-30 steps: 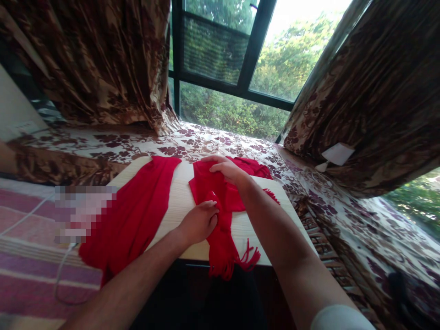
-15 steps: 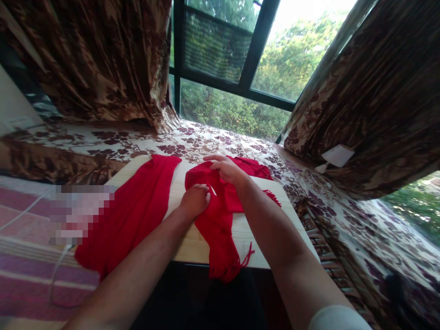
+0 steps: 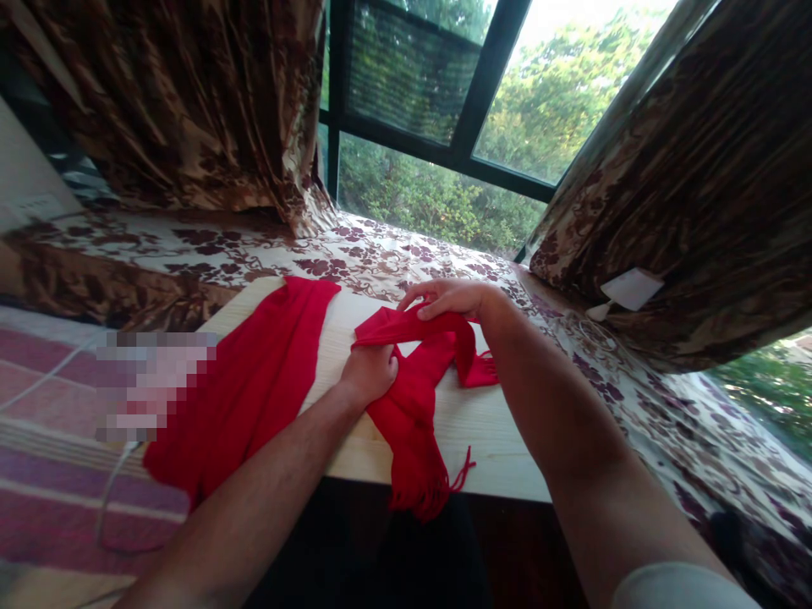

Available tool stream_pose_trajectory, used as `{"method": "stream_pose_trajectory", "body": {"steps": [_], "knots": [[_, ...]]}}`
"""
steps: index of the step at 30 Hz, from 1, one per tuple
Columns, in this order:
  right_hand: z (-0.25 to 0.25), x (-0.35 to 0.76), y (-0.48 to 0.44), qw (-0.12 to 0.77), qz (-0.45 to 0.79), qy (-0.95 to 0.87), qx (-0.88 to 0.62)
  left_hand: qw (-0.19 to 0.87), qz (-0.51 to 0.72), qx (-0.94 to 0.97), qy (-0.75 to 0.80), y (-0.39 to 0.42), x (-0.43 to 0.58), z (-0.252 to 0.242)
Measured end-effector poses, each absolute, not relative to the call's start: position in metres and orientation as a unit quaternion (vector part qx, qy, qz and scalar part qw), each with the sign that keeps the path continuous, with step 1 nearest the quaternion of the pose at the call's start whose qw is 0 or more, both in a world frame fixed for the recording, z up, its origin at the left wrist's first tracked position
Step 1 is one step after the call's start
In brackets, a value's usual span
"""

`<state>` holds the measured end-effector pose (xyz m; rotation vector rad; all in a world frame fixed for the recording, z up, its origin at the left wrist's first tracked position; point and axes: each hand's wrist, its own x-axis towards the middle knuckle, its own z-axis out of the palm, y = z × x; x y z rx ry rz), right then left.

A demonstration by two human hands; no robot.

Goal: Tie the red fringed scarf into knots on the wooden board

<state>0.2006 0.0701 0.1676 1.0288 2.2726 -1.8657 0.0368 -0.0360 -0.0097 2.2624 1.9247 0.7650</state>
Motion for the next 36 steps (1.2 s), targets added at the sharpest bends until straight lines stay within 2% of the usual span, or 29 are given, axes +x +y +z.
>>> {"method": "stream_pose_trajectory", "body": {"steps": [4,12,20,24,26,32,36], "knots": [[0.185,0.226,0.064,0.020,-0.605,0.747,0.276,0.042,0.257,0.734,0.627,-0.037,0.039,-0.008],[0.196,0.250,0.050,-0.042,-0.673,0.729,0.115,0.030,0.261,0.743,0.615,-0.035,0.037,-0.013],[0.197,0.234,0.050,-0.263,-0.569,0.742,0.236,0.004,0.359,0.790,0.497,-0.034,0.033,-0.019],[0.194,0.222,0.055,-0.391,-0.515,0.724,0.240,-0.013,0.416,0.786,0.457,-0.034,0.035,-0.020],[0.191,0.215,0.058,-0.421,-0.495,0.722,0.239,-0.017,0.432,0.784,0.445,-0.034,0.034,-0.019],[0.185,0.190,0.061,-0.405,-0.474,0.749,0.223,-0.008,0.450,0.769,0.453,-0.036,0.033,-0.016],[0.178,0.171,0.068,-0.344,-0.464,0.770,0.272,0.023,0.427,0.729,0.534,-0.031,0.033,-0.021]]}}
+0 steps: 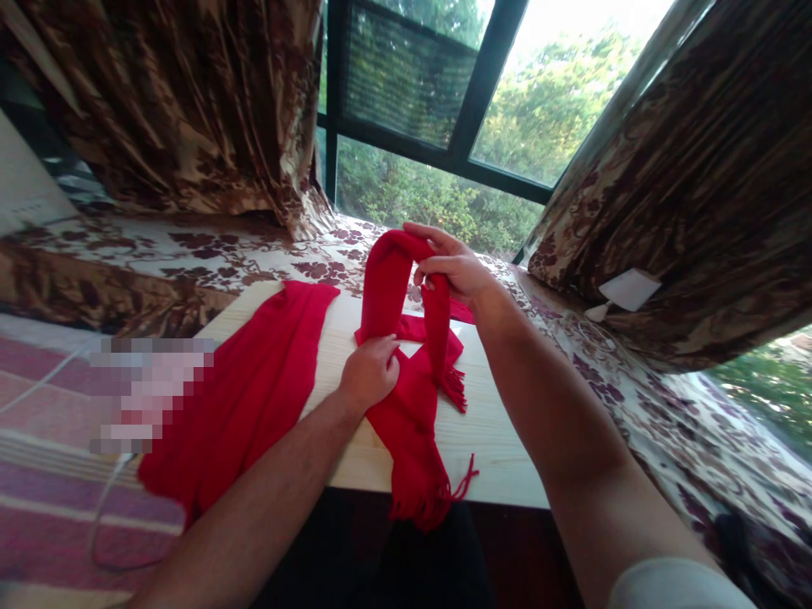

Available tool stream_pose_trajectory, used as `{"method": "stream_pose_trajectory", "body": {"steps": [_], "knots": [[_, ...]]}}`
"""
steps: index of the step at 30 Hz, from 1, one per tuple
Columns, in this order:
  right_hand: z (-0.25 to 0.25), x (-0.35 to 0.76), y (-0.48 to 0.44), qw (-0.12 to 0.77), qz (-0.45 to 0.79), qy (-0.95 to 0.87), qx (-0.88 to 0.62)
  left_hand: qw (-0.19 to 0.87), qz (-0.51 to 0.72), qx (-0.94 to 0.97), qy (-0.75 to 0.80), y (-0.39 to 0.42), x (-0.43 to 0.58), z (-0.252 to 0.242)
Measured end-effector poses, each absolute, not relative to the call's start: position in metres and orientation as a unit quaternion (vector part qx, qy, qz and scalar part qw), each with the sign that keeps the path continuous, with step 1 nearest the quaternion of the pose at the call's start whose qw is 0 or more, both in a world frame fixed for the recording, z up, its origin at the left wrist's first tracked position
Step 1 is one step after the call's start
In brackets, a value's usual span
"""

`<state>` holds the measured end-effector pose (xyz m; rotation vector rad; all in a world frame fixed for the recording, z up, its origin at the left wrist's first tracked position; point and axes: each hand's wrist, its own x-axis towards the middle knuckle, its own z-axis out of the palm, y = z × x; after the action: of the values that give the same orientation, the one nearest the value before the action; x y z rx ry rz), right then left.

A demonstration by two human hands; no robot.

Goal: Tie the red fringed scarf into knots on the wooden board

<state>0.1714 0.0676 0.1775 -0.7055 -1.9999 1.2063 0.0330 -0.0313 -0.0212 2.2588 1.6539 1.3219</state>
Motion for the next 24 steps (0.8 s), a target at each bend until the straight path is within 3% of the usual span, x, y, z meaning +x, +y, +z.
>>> {"method": "stream_pose_trajectory", "body": {"steps": [3,7,14,24], "knots": [[0.167,0.159,0.080,0.289,0.417,-0.788,-0.348,0.063,0.407,0.706,0.576,-0.027,0.032,-0.025],[0.153,0.148,0.101,0.294,0.370,-0.777,-0.416,0.077,0.409,0.688,0.595,-0.024,0.030,-0.025],[0.134,0.136,0.131,0.345,0.399,-0.708,-0.468,0.143,0.480,0.607,0.617,-0.016,0.026,-0.025],[0.109,0.143,0.144,0.294,0.439,-0.685,-0.502,0.114,0.491,0.637,0.584,-0.017,0.028,-0.028]]}}
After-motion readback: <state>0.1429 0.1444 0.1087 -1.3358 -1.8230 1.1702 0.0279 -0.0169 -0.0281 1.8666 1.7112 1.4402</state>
